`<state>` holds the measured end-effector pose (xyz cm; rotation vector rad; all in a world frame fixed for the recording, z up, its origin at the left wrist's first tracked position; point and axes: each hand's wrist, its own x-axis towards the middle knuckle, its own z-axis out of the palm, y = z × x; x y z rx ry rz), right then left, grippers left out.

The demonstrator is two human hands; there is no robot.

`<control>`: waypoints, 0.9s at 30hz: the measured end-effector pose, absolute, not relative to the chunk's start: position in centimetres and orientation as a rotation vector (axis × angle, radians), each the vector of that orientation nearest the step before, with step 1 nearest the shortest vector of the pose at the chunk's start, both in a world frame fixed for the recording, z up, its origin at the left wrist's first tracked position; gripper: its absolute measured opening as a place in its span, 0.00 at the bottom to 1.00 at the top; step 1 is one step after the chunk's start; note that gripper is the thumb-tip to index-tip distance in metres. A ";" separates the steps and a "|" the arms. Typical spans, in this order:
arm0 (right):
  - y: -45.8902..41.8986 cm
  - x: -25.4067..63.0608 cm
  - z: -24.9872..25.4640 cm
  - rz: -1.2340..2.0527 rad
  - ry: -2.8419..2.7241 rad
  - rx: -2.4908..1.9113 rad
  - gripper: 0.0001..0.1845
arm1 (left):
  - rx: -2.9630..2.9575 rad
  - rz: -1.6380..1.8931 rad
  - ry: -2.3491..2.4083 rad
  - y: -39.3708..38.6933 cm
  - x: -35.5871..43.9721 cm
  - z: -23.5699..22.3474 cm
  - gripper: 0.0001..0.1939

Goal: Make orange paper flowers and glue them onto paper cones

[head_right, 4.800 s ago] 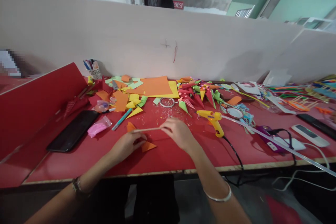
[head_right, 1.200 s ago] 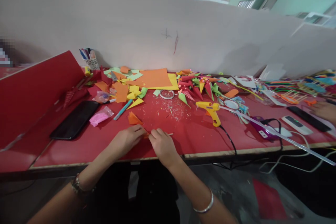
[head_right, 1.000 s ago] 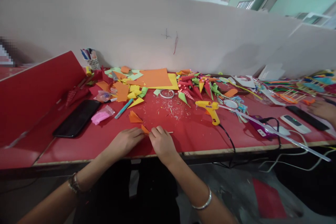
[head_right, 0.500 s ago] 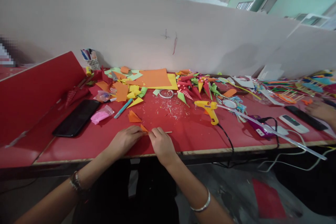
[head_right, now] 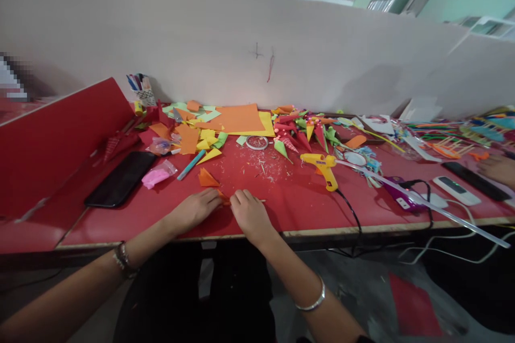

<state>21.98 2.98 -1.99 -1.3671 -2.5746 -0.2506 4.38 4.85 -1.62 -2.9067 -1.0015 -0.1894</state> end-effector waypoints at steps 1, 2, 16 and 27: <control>3.1 22.0 -2.0 -0.263 -2.585 -1.356 0.05 | -2.917 -0.228 -0.999 4.9 4.3 -1.7 0.13; 3.2 22.1 -2.0 -0.287 -2.603 -1.341 0.05 | -2.927 -0.264 -1.004 4.9 4.2 -1.8 0.13; 5.0 23.3 -0.1 -0.490 -2.801 -0.908 0.08 | -2.967 -0.531 -1.197 5.1 3.6 0.2 0.12; 5.6 22.7 2.6 -0.621 -2.698 -0.473 0.13 | -3.532 -0.830 -2.437 5.3 2.3 2.4 0.19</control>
